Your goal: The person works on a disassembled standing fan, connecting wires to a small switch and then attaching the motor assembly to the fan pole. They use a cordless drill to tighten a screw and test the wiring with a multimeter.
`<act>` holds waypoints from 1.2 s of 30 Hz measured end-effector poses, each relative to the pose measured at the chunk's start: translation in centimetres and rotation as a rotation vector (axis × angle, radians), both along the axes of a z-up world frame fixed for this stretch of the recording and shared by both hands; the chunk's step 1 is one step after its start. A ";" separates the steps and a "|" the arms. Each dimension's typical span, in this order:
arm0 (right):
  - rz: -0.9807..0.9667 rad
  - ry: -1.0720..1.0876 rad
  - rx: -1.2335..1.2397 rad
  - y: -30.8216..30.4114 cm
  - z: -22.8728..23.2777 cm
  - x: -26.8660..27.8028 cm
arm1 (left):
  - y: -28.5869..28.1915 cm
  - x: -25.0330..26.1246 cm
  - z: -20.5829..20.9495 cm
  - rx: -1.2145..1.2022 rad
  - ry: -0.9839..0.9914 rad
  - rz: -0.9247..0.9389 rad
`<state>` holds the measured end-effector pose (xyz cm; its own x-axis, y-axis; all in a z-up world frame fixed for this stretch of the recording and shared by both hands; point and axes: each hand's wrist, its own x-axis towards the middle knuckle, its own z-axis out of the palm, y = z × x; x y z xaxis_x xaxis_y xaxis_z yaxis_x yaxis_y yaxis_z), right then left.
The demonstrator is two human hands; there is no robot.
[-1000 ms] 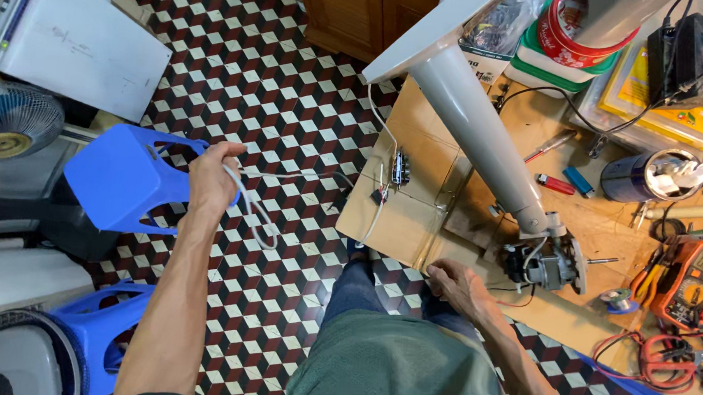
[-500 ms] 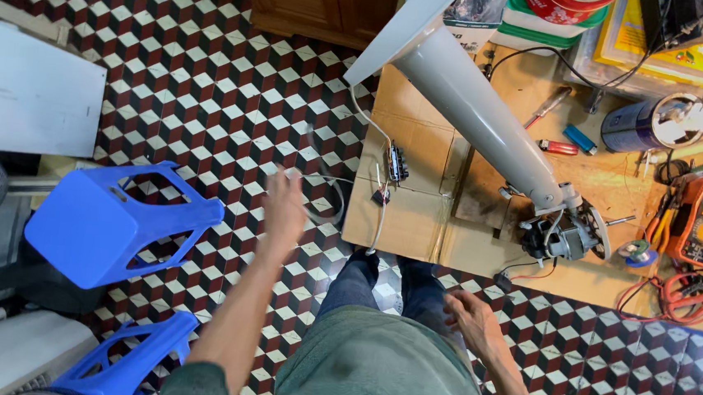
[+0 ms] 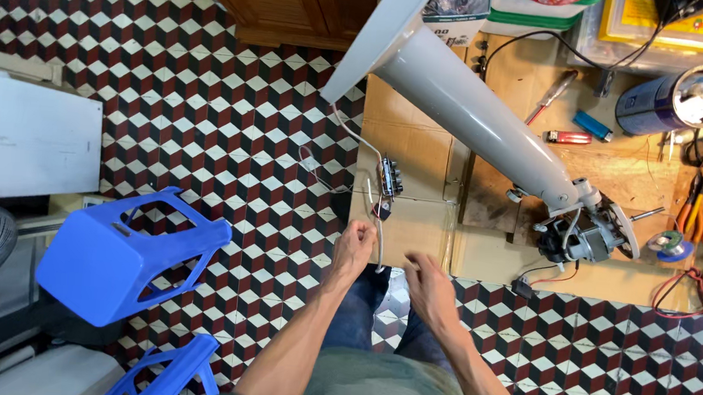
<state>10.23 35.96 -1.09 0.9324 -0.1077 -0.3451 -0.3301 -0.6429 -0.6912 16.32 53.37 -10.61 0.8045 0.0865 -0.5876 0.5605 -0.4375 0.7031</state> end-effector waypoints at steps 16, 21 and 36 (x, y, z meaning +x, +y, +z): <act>0.102 -0.150 -0.130 4.4 -6.1 9.0 | 1.0 -2.4 4.1 -0.211 -0.092 0.139; 0.106 -0.103 -0.393 -0.7 -5.4 8.2 | 1.6 -1.3 8.1 -0.195 -0.030 0.221; -0.310 0.406 1.108 6.0 5.0 4.6 | 5.7 -2.1 17.5 -0.455 -0.081 0.227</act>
